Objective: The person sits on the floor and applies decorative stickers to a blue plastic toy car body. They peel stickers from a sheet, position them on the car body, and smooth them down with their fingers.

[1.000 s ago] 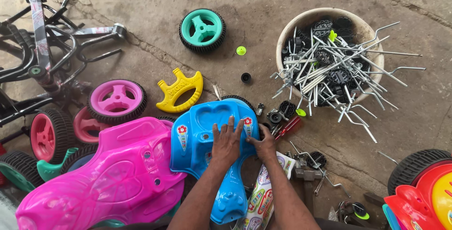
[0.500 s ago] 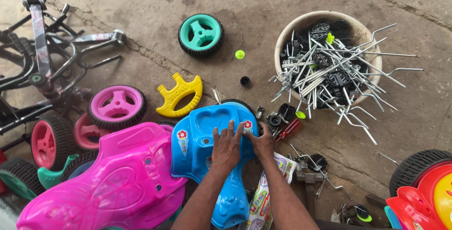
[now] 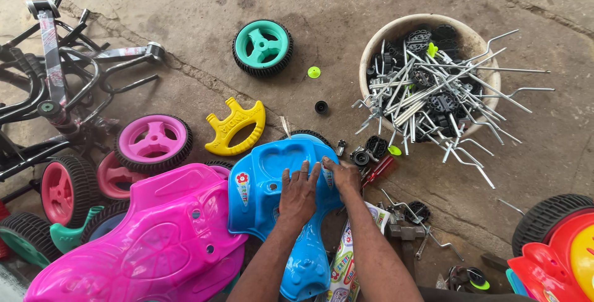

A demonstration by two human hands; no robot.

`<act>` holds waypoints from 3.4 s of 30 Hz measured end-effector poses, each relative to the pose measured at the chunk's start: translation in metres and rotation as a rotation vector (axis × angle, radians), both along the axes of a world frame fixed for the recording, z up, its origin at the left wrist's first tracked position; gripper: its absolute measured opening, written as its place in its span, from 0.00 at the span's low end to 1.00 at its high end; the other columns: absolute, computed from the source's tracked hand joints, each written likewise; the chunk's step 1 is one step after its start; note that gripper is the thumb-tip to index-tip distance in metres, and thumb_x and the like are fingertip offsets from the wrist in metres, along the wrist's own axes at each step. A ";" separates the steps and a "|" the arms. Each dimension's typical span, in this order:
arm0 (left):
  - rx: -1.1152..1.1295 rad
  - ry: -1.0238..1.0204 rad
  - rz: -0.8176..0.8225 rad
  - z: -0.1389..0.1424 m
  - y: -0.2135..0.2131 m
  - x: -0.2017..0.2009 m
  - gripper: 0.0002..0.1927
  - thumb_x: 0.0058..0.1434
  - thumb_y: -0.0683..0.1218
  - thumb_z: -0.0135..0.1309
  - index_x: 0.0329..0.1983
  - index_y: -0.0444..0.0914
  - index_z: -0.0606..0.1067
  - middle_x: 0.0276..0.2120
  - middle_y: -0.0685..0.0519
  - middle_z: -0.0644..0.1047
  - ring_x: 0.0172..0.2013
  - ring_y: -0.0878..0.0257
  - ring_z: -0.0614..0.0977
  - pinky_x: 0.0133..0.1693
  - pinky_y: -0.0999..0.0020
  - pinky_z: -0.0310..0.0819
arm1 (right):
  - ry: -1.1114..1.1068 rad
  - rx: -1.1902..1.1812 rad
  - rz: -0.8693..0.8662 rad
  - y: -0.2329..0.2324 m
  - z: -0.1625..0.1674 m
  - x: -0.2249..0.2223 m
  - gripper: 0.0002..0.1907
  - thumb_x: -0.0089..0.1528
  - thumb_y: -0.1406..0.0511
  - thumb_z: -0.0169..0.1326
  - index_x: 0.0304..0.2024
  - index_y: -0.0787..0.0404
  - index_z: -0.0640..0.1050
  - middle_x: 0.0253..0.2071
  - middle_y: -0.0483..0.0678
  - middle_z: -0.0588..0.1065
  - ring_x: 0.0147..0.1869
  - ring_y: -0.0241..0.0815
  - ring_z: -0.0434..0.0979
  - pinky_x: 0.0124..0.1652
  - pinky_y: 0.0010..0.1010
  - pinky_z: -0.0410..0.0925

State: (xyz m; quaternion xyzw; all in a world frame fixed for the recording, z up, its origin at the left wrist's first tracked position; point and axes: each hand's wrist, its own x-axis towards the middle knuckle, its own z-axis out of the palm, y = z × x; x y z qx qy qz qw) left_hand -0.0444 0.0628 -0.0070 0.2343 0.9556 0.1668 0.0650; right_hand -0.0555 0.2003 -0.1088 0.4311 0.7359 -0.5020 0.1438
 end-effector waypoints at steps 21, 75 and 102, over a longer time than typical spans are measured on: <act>-0.026 0.060 0.003 -0.008 0.002 0.008 0.35 0.58 0.39 0.50 0.72 0.43 0.62 0.62 0.38 0.70 0.59 0.46 0.72 0.66 0.38 0.51 | 0.281 -0.014 0.155 0.007 0.025 0.031 0.47 0.43 0.69 0.72 0.65 0.55 0.69 0.58 0.55 0.77 0.58 0.46 0.80 0.56 0.36 0.73; 1.566 0.085 0.672 0.091 -0.095 -0.066 0.11 0.63 0.45 0.66 0.41 0.35 0.77 0.36 0.54 0.80 0.37 0.68 0.78 0.42 0.70 0.75 | 0.944 -0.101 0.086 0.095 0.241 0.036 0.21 0.63 0.75 0.58 0.60 0.70 0.73 0.49 0.51 0.79 0.48 0.34 0.79 0.42 0.22 0.73; 1.798 0.124 0.633 0.119 -0.112 -0.054 0.12 0.65 0.42 0.63 0.49 0.33 0.77 0.43 0.51 0.82 0.44 0.65 0.82 0.51 0.68 0.77 | 1.085 -0.989 -0.276 0.139 0.247 0.079 0.31 0.72 0.42 0.49 0.58 0.62 0.73 0.42 0.51 0.74 0.40 0.43 0.72 0.41 0.32 0.68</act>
